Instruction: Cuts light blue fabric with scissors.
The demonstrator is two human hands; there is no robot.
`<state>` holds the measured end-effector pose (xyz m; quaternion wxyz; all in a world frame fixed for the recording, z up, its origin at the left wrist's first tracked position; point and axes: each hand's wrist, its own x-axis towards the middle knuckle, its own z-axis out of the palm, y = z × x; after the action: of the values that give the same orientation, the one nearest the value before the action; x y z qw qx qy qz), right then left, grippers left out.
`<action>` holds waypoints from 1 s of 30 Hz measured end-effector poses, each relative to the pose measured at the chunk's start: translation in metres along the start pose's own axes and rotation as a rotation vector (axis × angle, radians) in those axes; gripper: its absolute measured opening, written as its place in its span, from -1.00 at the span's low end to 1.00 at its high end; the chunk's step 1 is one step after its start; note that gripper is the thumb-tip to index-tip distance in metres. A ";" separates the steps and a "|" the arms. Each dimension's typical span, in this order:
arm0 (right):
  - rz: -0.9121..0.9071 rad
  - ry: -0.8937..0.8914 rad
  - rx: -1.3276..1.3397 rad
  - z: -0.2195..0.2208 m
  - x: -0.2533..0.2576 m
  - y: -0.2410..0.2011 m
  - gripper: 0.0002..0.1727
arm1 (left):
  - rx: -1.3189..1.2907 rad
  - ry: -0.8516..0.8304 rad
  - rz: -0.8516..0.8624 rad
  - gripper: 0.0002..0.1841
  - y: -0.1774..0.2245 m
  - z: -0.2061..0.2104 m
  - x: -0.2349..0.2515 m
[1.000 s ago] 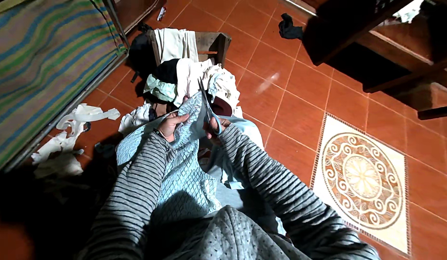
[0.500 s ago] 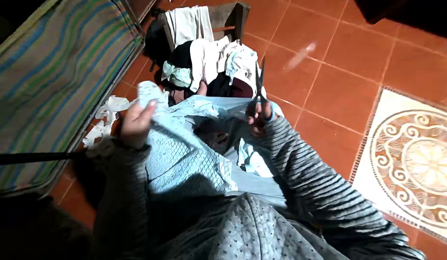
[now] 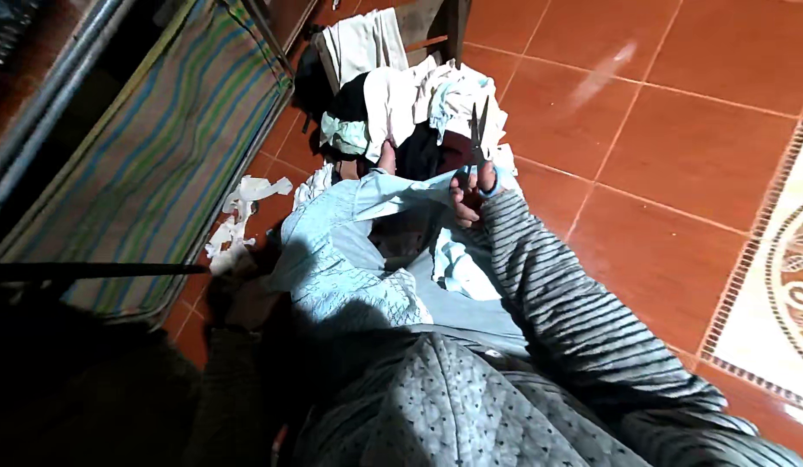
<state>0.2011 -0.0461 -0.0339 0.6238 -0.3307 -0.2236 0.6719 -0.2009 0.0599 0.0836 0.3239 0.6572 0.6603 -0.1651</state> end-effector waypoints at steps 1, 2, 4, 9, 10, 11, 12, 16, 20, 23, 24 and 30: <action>0.025 0.071 -0.043 0.006 -0.001 -0.001 -0.32 | 0.024 -0.005 -0.007 -0.48 0.004 -0.003 -0.002; 0.047 0.124 -0.090 0.011 -0.003 -0.002 -0.32 | 0.062 -0.006 -0.008 -0.50 0.007 -0.005 -0.003; 0.045 0.206 -0.150 0.019 -0.006 0.000 -0.36 | 0.225 -0.036 0.001 -0.41 0.010 -0.006 -0.003; -0.229 0.505 -0.659 0.040 -0.015 0.009 -0.80 | 0.095 0.131 0.295 0.34 -0.003 0.011 0.005; -0.249 0.530 -0.850 0.046 -0.020 0.005 -0.62 | 0.002 0.208 0.346 0.37 0.000 0.023 0.007; -0.241 0.558 -1.043 0.053 -0.025 0.000 -0.46 | -0.042 0.282 0.387 0.36 0.006 0.038 0.009; -0.191 0.557 -1.224 0.059 -0.031 -0.007 -0.35 | -0.025 0.328 0.444 0.32 0.013 0.054 0.009; 0.034 0.383 -1.637 0.071 -0.067 -0.014 -0.25 | 0.081 0.175 0.795 -0.45 0.031 0.097 0.014; 0.015 0.366 -1.669 0.059 -0.100 -0.004 -0.63 | 0.032 0.272 0.835 -0.72 0.023 0.079 0.027; 0.239 0.497 -1.387 0.047 -0.107 -0.027 -0.73 | -0.212 0.358 0.735 -0.66 0.005 0.034 0.017; 0.279 0.548 -1.216 0.032 -0.110 -0.034 -0.80 | -0.298 0.401 0.739 -0.65 -0.005 0.022 0.016; -0.069 0.820 -0.670 -0.099 -0.200 -0.077 -0.85 | -0.251 0.144 0.601 -0.56 -0.090 -0.056 -0.016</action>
<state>0.3265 -0.2447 -0.0129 0.5420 -0.7400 -0.1745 0.3581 -0.3018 0.0764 0.1165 0.3890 0.7876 0.4732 0.0671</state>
